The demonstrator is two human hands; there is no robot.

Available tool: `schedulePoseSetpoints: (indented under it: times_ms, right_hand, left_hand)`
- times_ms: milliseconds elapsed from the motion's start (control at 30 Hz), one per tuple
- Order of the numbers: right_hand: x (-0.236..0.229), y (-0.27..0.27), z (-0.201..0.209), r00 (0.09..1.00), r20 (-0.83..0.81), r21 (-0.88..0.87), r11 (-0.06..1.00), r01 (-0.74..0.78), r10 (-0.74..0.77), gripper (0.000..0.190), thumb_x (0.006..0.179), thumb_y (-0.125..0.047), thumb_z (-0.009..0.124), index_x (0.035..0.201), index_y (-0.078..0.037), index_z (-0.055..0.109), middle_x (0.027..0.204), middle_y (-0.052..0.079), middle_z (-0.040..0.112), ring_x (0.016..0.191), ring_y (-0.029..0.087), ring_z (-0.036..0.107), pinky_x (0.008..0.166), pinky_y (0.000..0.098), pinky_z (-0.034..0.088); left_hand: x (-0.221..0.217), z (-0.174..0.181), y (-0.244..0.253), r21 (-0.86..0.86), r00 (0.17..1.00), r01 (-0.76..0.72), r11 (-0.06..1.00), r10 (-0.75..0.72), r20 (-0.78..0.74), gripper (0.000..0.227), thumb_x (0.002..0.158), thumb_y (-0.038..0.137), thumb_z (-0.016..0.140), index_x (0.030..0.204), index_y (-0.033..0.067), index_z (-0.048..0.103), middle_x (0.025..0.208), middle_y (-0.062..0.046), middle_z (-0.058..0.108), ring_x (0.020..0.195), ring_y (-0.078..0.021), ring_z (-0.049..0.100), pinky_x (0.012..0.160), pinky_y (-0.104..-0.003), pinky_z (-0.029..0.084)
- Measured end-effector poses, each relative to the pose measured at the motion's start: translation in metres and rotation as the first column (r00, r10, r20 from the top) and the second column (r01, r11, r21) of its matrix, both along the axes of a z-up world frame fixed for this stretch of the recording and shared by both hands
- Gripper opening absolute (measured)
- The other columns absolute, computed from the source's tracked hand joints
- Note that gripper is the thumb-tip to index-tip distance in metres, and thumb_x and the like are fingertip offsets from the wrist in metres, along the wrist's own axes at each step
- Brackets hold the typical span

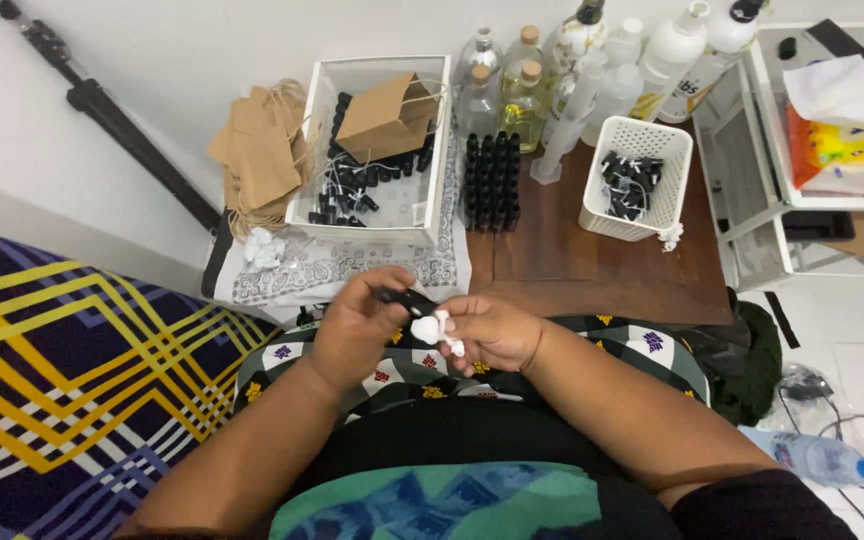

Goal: Assembling perfume bottle caps by inserting wicks into them and placing the finished parts into a basket.

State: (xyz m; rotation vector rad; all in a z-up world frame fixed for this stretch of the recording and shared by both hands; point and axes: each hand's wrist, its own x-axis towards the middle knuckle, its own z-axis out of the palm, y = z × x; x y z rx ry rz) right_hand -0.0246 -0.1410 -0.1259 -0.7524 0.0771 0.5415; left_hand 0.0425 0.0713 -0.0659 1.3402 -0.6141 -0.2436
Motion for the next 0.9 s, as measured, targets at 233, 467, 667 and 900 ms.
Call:
schedulePoseSetpoints:
  times_ms: [233,467,667,900]
  right_hand:
    - [0.035,-0.043,-0.007,0.913,-0.207,-0.373,0.891,0.258,-0.351,0.027,0.098,-0.023,0.063,0.121,-0.009,0.059,0.082,0.011,0.067,0.054,0.019,0.067,0.046,0.0341,0.064]
    - [0.053,-0.092,-0.101,0.698,-0.387,-0.485,0.776,0.402,-0.603,0.013,0.096,-0.028,0.065,0.102,-0.018,0.058,0.078,-0.001,0.061,0.06,0.017,0.066,0.054,0.0338,0.065]
    - [0.053,-0.094,-0.108,0.698,-0.366,-0.506,0.761,0.406,-0.616,0.012,0.096,-0.028,0.064,0.101,-0.02,0.056,0.081,0.001,0.059,0.062,0.017,0.066,0.056,0.0347,0.064]
    - [0.052,-0.105,-0.106,0.691,-0.376,-0.518,0.759,0.395,-0.617,0.01,0.098,-0.029,0.061,0.101,-0.023,0.054,0.083,0.0,0.058,0.063,0.017,0.065,0.058,0.0351,0.064]
  left_hand:
    - [0.014,0.024,0.01,-0.393,0.86,-0.141,0.909,-0.084,-0.503,0.018,0.111,0.036,0.034,0.114,0.0188,0.039,0.082,0.003,0.048,0.081,-0.0164,0.059,0.078,-0.036,0.058]
    - [0.029,0.021,0.015,-0.459,0.684,-0.269,0.847,-0.167,-0.71,0.045,0.103,0.06,0.033,0.109,0.0236,0.059,0.082,0.0,0.048,0.079,-0.0208,0.056,0.075,-0.041,0.053]
    - [0.029,0.014,0.007,-0.424,0.589,-0.343,0.838,-0.159,-0.792,0.04,0.101,0.061,0.039,0.092,0.0274,0.059,0.073,0.004,0.045,0.068,-0.0177,0.053,0.069,-0.038,0.049]
    - [0.035,0.013,-0.002,-0.272,0.498,-0.484,0.832,0.006,-0.867,0.023,0.078,0.043,0.049,0.065,0.024,0.045,0.05,0.006,0.019,0.044,-0.0146,0.027,0.048,-0.034,0.031]
